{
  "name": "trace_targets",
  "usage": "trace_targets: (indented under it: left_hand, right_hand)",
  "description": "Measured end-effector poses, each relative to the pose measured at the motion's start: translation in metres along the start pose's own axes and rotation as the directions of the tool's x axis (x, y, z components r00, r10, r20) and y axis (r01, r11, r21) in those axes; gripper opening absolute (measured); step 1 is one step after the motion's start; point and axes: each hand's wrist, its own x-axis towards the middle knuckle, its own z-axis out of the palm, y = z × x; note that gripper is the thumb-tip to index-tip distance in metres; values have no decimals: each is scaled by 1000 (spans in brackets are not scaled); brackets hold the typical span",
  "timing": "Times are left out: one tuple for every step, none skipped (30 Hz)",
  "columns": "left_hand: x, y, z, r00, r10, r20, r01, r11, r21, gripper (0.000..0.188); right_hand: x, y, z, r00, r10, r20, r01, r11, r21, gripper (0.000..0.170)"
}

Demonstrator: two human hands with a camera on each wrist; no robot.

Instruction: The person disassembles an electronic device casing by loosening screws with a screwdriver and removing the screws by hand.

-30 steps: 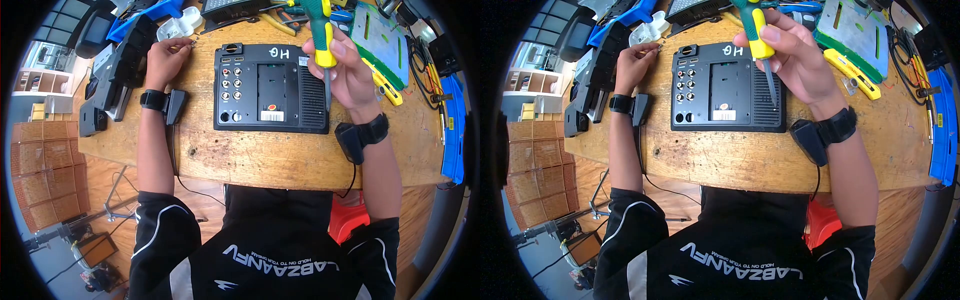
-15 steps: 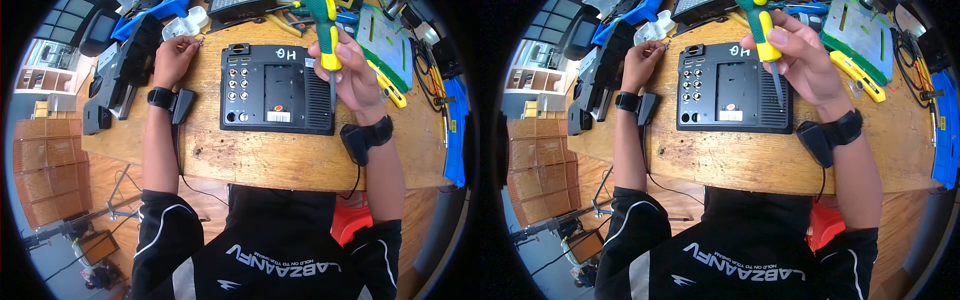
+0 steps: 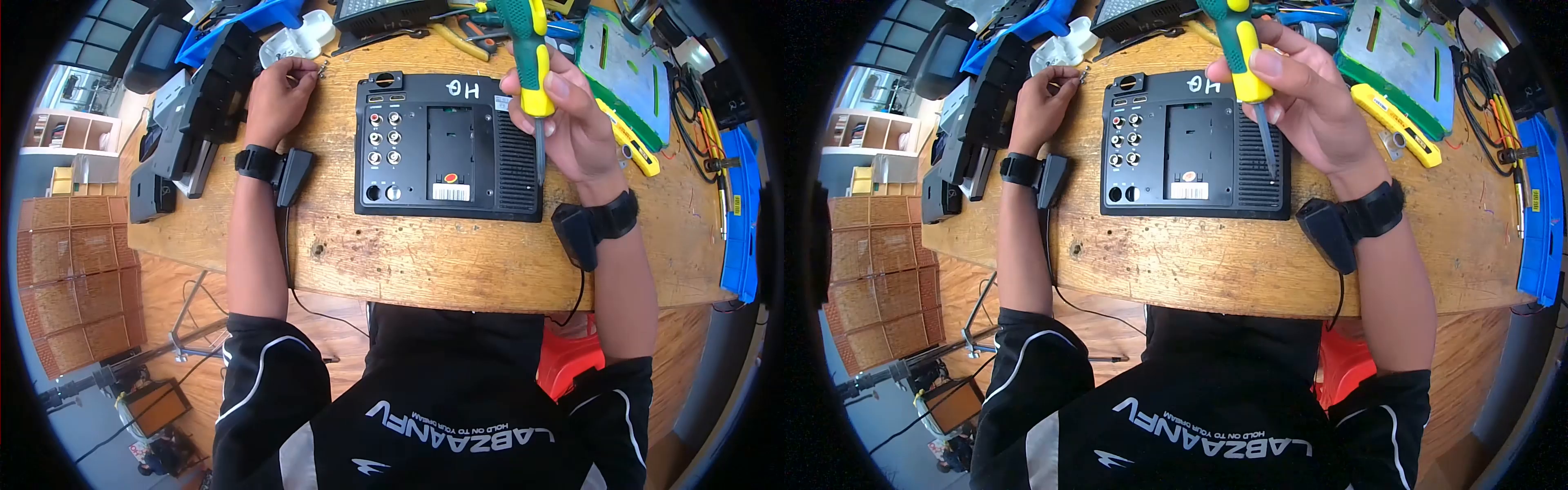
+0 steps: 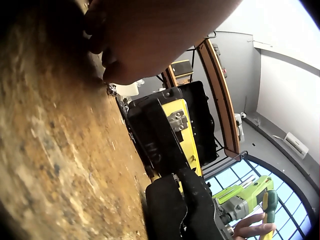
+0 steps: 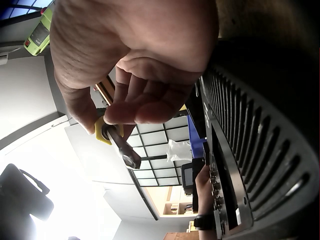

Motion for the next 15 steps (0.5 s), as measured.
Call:
trace_targets:
  left_hand:
    - [-1, 1, 0, 1000, 1, 7, 0, 1000, -8, 21]
    - [-1, 1, 0, 1000, 1, 11, -1, 1000, -6, 21]
    - [-1, 1, 1, 1000, 19, 5, -19, 1000, -1, 21]
    - [-1, 1, 2, 999, 36, -1, -36, 999, 3, 22]
    - [0, -1, 2, 999, 38, 0, -38, 999, 3, 22]
    - [1, -4, 3, 1000, 28, 0, -28, 1000, -5, 22]
    - [1, -6, 5, 1000, 19, 1, -19, 1000, -14, 23]
    - [1, -5, 5, 1000, 21, 4, -21, 1000, -15, 23]
    - [1, -3, 5, 1000, 22, 9, -21, 1000, -13, 22]
    - [0, -1, 4, 1000, 23, 13, -23, 1000, -9, 21]
    - [0, 0, 3, 1000, 24, 12, -24, 1000, -8, 21]
    - [0, 2, 2, 1000, 23, 8, -23, 1000, 14, 21]
    - [-1, 3, 3, 1000, 22, 10, -22, 999, 33, 22]
    - [-1, 1, 6, 1000, 24, 19, -24, 999, 28, 22]
    - [0, -2, 6, 1000, 27, 12, -27, 999, 20, 22]
  right_hand:
    - [0, 0, 0, 1000, -1, 5, 1, 1000, -9, 55]
    - [-1, 0, -1, 1000, 0, 7, 0, 1000, -17, 55]
    - [-3, 2, -3, 1000, 1, 3, -1, 1000, -15, 55]
    - [-4, 5, -7, 1000, 4, -13, -4, 1000, -2, 56]
    - [-5, 6, -9, 1000, 6, -27, -6, 1000, 10, 56]
    - [-4, 5, -9, 1000, 5, -28, -5, 1000, 9, 56]
    - [-4, 5, -9, 1000, 5, -17, -5, 1000, 10, 55]
    - [-4, 5, -9, 1000, 5, -6, -5, 1000, 11, 54]
    - [-5, 5, -10, 1000, 5, -7, -5, 1000, 11, 54]
    - [-5, 6, -11, 1000, 1, 3, -1, 1000, 20, 53]
    - [-4, 7, -11, 1000, -4, 15, 4, 1000, 30, 51]
    - [-2, 7, -11, 1000, -7, 15, 6, 999, 31, 51]
    - [-2, 7, -11, 1000, -7, 25, 7, 1000, 29, 50]
    - [-3, 7, -11, 999, -4, 33, 3, 1000, 26, 48]
    - [-4, 7, -12, 1000, -1, 27, 0, 1000, 22, 48]
